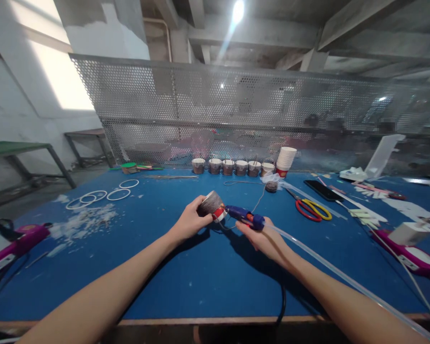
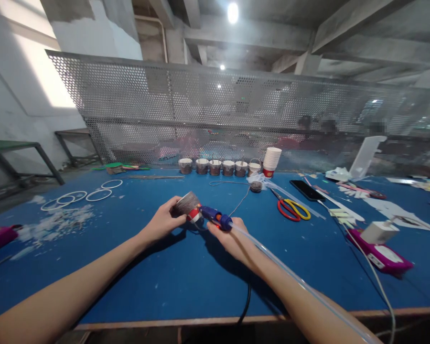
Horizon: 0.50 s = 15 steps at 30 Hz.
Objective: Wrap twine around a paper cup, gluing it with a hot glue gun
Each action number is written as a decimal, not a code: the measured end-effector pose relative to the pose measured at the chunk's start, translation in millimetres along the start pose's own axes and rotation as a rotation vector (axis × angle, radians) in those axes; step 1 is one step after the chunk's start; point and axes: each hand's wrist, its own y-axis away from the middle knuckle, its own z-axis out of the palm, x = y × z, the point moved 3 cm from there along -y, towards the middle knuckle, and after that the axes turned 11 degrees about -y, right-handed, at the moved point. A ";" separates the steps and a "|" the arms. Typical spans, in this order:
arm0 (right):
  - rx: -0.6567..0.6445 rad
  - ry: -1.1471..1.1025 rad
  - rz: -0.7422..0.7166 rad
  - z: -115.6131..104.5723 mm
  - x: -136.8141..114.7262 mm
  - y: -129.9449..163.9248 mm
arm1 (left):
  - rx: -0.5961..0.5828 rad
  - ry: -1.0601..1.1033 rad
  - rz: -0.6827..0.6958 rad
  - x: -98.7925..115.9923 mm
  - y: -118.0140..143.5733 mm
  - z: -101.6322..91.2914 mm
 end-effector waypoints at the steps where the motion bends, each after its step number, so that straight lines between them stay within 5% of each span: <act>1: 0.001 -0.022 0.008 -0.9 -0.3 -0.8 | -0.002 -0.004 -0.001 0.0 0.1 -0.1; 15: -0.056 -0.097 -0.039 -2.0 2.9 -5.0 | -0.022 -0.013 -0.008 -3.1 -0.1 -0.8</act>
